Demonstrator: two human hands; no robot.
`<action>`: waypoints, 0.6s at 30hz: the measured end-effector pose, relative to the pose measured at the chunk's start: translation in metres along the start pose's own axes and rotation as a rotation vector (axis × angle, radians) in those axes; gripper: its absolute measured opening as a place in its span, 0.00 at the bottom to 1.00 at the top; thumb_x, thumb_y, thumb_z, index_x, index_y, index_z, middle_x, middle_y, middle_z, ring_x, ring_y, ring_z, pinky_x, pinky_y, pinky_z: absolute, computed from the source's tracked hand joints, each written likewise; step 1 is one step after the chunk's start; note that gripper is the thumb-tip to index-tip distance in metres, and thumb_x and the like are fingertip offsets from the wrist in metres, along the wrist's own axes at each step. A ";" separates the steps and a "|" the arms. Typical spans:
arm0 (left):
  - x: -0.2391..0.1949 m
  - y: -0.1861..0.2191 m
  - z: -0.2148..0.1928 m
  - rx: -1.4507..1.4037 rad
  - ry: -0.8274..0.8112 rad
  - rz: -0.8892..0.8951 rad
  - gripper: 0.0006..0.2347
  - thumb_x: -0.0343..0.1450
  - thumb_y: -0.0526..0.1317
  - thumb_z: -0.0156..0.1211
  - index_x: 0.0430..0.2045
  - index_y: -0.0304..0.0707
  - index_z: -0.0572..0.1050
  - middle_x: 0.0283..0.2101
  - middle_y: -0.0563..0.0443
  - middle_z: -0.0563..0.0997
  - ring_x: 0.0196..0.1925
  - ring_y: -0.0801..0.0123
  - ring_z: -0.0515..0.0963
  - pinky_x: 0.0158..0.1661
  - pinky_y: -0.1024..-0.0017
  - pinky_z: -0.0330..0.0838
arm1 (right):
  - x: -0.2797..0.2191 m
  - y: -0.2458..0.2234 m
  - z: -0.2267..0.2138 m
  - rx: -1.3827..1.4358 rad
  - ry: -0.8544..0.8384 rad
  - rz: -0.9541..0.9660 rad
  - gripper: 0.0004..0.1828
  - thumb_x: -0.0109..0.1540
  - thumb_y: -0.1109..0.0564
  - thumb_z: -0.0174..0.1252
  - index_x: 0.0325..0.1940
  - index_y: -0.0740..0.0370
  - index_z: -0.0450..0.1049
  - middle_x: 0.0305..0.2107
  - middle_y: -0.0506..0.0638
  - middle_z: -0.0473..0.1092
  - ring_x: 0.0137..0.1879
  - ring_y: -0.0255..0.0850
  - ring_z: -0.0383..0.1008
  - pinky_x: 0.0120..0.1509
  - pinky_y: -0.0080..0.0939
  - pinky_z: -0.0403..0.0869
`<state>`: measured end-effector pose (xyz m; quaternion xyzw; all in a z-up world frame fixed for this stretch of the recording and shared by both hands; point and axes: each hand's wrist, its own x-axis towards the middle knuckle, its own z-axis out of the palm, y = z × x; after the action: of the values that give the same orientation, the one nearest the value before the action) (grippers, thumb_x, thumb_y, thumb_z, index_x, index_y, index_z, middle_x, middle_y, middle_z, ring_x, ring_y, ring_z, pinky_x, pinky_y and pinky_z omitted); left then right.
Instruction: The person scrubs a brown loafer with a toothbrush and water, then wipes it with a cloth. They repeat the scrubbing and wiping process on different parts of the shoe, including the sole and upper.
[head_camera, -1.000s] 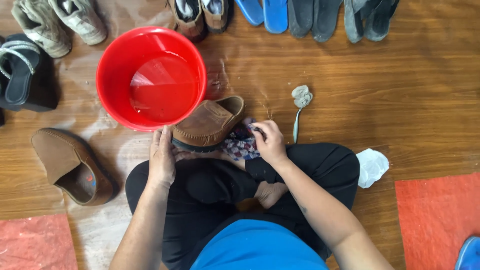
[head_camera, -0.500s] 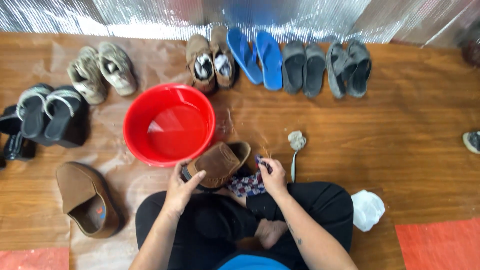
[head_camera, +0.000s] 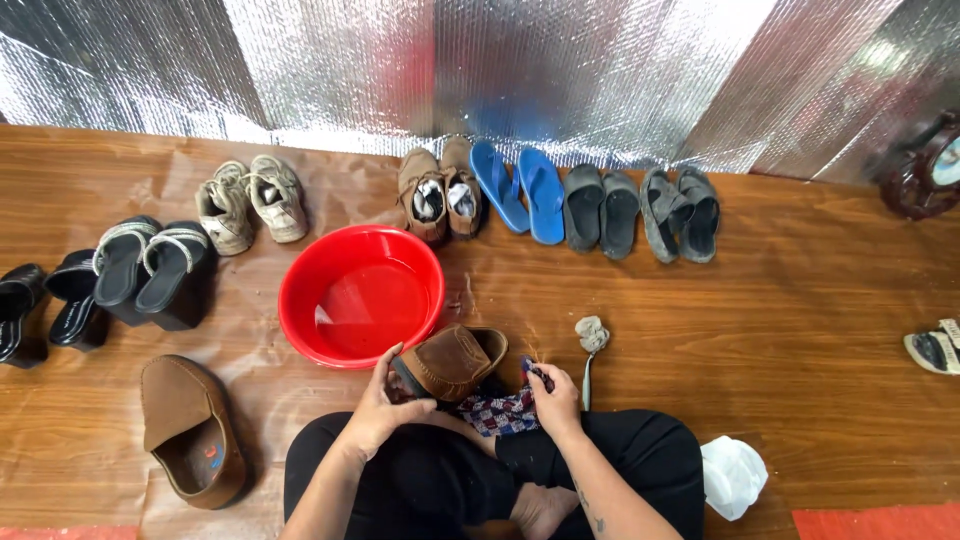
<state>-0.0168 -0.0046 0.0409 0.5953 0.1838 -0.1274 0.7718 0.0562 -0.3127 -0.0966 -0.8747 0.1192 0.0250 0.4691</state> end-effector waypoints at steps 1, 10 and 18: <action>0.002 -0.006 -0.001 0.000 -0.003 0.007 0.49 0.56 0.27 0.73 0.74 0.51 0.52 0.45 0.39 0.74 0.47 0.59 0.77 0.50 0.63 0.77 | -0.001 0.000 -0.002 0.001 0.005 -0.006 0.14 0.62 0.48 0.59 0.49 0.51 0.82 0.48 0.47 0.77 0.56 0.42 0.76 0.62 0.42 0.73; 0.006 -0.029 -0.003 0.062 -0.022 0.242 0.47 0.57 0.22 0.74 0.72 0.50 0.54 0.54 0.37 0.81 0.54 0.59 0.84 0.52 0.64 0.83 | -0.008 0.003 -0.003 0.140 0.072 -0.023 0.15 0.61 0.50 0.61 0.50 0.54 0.83 0.48 0.48 0.78 0.55 0.40 0.77 0.62 0.39 0.74; 0.010 -0.045 -0.015 1.220 0.180 0.764 0.45 0.54 0.70 0.71 0.68 0.61 0.65 0.49 0.46 0.71 0.54 0.55 0.72 0.55 0.54 0.73 | -0.022 -0.003 -0.010 0.294 0.102 0.002 0.15 0.61 0.52 0.64 0.49 0.58 0.83 0.43 0.46 0.81 0.49 0.36 0.78 0.56 0.35 0.76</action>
<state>-0.0280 -0.0015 -0.0061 0.9507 -0.0779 0.1207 0.2748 0.0352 -0.3154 -0.0854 -0.7965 0.1461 -0.0370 0.5855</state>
